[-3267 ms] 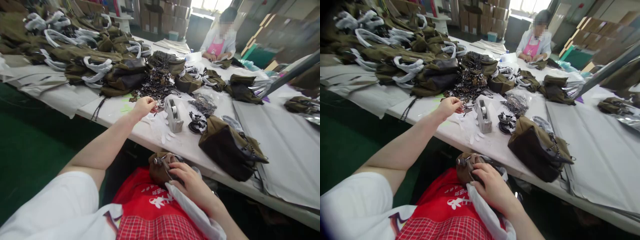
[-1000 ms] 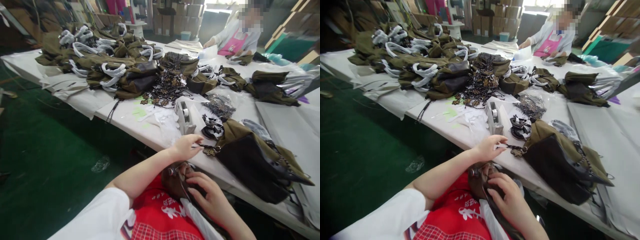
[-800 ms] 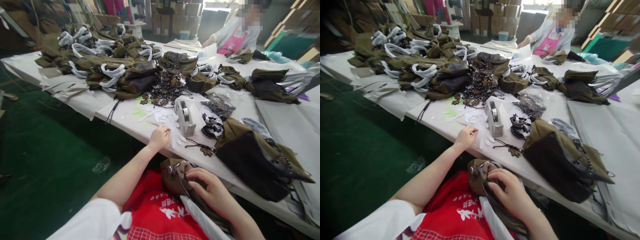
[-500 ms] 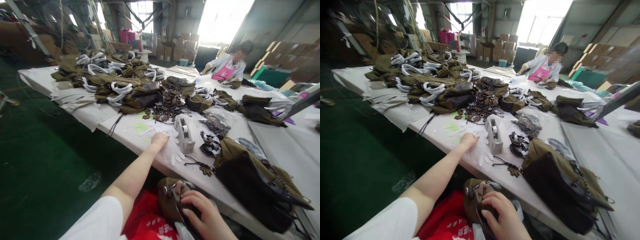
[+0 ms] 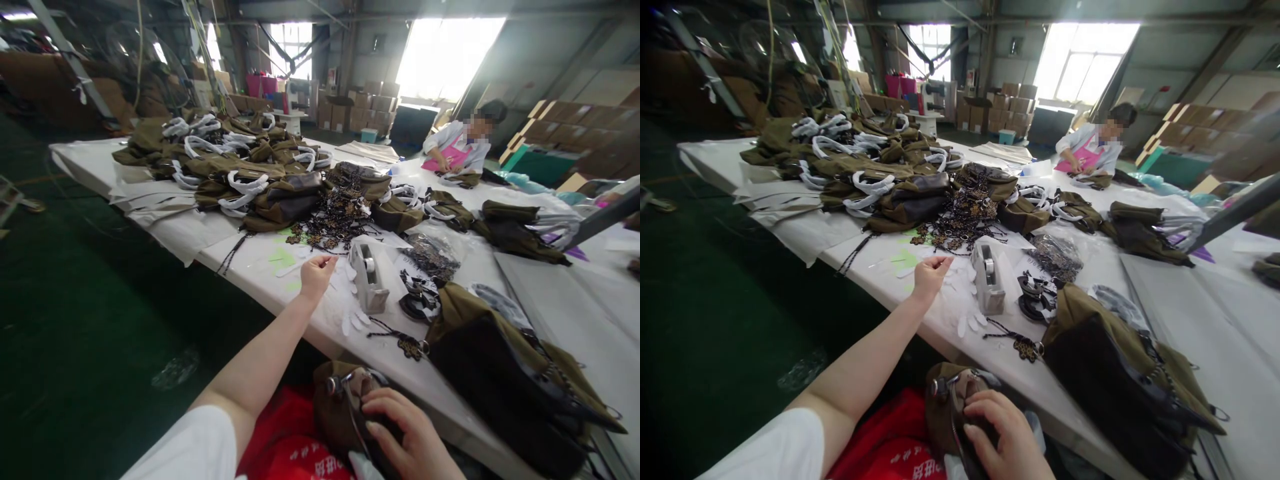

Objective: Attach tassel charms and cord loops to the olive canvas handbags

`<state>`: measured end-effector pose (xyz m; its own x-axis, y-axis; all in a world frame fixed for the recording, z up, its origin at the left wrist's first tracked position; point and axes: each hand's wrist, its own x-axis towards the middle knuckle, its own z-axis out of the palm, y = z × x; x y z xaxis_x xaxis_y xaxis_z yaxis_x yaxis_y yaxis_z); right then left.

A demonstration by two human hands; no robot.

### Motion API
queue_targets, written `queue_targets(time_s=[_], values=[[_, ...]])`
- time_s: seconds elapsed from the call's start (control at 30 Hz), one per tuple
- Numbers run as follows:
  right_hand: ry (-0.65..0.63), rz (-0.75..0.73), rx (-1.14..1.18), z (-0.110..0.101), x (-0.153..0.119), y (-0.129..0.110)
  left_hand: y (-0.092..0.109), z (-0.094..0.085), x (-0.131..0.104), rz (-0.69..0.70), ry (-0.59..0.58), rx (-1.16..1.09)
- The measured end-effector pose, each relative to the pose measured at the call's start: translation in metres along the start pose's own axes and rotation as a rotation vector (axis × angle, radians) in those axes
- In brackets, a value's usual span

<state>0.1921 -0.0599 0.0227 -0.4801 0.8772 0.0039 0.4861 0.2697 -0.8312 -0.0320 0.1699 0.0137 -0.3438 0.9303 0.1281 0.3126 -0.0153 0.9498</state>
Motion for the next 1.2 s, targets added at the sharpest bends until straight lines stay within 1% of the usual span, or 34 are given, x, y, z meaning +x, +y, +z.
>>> queue_targets(time_s=[0.07,0.13,0.2,0.23,0.3,0.37,0.4,0.47,0.53,0.6,0.67,0.73,0.83,0.87,0.9,0.93,1.0,1.03,1.13,1.2], values=[[-0.006,-0.002,0.003,0.001,0.0,-0.001,0.014,-0.01,-0.005,0.054,0.037,-0.066],[0.006,0.015,0.005,0.002,-0.001,-0.001,0.028,-0.019,-0.016,0.093,0.046,-0.118],[0.081,0.065,0.024,0.002,-0.002,0.0,0.041,-0.026,-0.038,0.132,-0.021,-0.158],[0.154,0.096,0.044,0.002,-0.003,0.0,0.045,-0.028,-0.054,0.149,-0.089,-0.172],[0.351,0.147,0.082,-0.001,-0.005,-0.001,0.05,-0.03,-0.093,0.162,-0.286,-0.19],[0.529,0.157,0.103,-0.006,-0.006,-0.006,0.051,-0.03,-0.134,0.163,-0.492,-0.187],[0.579,0.144,0.112,-0.009,-0.006,-0.008,0.05,-0.03,-0.152,0.176,-0.574,-0.176],[0.586,0.092,0.177,-0.012,-0.004,-0.013,0.046,-0.027,-0.182,0.226,-0.689,-0.14],[0.558,0.073,0.221,-0.012,-0.001,-0.016,0.041,-0.024,-0.2,0.273,-0.733,-0.095],[0.566,0.087,0.231,-0.01,-0.001,-0.018,0.036,-0.024,-0.205,0.283,-0.757,-0.061],[0.599,0.105,0.24,-0.007,-0.002,-0.02,0.035,-0.029,-0.198,0.29,-0.802,-0.037],[0.636,0.099,0.257,-0.006,-0.004,-0.021,0.038,-0.04,-0.18,0.32,-0.802,0.005],[0.715,0.07,0.357,-0.007,-0.006,-0.02,0.043,-0.064,-0.146,0.392,-0.67,0.188],[0.719,0.072,0.436,-0.007,-0.005,-0.02,0.044,-0.071,-0.137,0.419,-0.659,0.269],[0.705,0.085,0.525,-0.007,-0.004,-0.02,0.045,-0.077,-0.131,0.444,-0.686,0.344],[0.673,0.11,0.606,-0.006,-0.003,-0.02,0.044,-0.08,-0.128,0.468,-0.739,0.405],[0.565,0.186,0.693,-0.004,-0.001,-0.021,0.042,-0.082,-0.131,0.503,-0.847,0.474],[0.506,0.227,0.702,-0.003,0.0,-0.021,0.041,-0.081,-0.135,0.516,-0.867,0.49],[0.362,0.304,0.669,0.002,0.002,-0.018,0.036,-0.07,-0.151,0.559,-0.844,0.527],[0.303,0.317,0.633,0.005,0.002,-0.015,0.035,-0.061,-0.158,0.58,-0.847,0.576]])
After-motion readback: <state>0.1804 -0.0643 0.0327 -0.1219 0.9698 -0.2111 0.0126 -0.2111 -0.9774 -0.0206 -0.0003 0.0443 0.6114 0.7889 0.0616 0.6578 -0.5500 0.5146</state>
